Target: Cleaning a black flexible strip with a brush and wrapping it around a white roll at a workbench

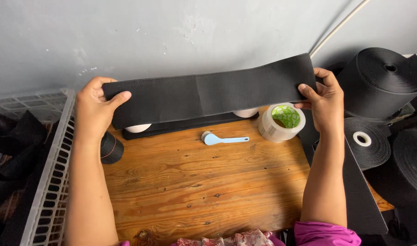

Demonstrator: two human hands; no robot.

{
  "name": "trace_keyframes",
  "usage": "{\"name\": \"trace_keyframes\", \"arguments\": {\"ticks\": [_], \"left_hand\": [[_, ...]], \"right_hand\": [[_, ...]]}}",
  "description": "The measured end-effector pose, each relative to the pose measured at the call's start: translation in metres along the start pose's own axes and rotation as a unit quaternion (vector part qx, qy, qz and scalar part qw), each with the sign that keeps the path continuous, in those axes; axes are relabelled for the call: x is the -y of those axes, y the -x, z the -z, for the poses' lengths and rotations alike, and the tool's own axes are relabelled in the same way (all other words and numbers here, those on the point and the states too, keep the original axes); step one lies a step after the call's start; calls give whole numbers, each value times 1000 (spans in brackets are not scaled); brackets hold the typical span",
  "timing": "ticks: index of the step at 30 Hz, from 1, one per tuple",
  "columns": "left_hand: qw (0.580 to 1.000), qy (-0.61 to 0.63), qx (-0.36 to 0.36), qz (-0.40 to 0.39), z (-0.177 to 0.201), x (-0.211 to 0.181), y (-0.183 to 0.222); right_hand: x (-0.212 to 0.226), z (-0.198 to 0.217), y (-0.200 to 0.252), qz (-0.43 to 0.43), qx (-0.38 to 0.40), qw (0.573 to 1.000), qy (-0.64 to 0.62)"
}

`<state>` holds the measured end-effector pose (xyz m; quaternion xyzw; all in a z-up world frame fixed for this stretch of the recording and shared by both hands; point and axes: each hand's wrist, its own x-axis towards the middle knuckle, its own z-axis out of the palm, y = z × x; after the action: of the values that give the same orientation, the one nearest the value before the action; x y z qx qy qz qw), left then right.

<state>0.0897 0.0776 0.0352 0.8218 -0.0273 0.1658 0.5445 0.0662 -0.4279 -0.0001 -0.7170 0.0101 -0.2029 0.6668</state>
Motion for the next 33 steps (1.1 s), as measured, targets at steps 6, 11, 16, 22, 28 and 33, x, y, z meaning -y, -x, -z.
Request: {"name": "trace_keyframes", "arguments": {"ticks": [6, 11, 16, 22, 28, 33], "left_hand": [[925, -360, -77, -89, -30, 54, -38], [877, -457, -76, -126, -65, 49, -32], [773, -562, -132, -263, -105, 96, -45], [730, -604, -111, -300, -146, 111, -37], [795, -537, -77, -272, -188, 85, -13], [917, -70, 204, -334, -233, 46, 3]], "right_hand": [[-35, -26, -13, 10, -31, 999, -37], [-16, -66, -8, 24, -19, 999, -38], [-16, -84, -8, 41, -14, 999, 20], [-32, -85, -14, 35, -16, 997, 62], [-27, -102, -6, 40, 3, 988, 151], [-27, -118, -4, 30, 36, 970, 238]]}}
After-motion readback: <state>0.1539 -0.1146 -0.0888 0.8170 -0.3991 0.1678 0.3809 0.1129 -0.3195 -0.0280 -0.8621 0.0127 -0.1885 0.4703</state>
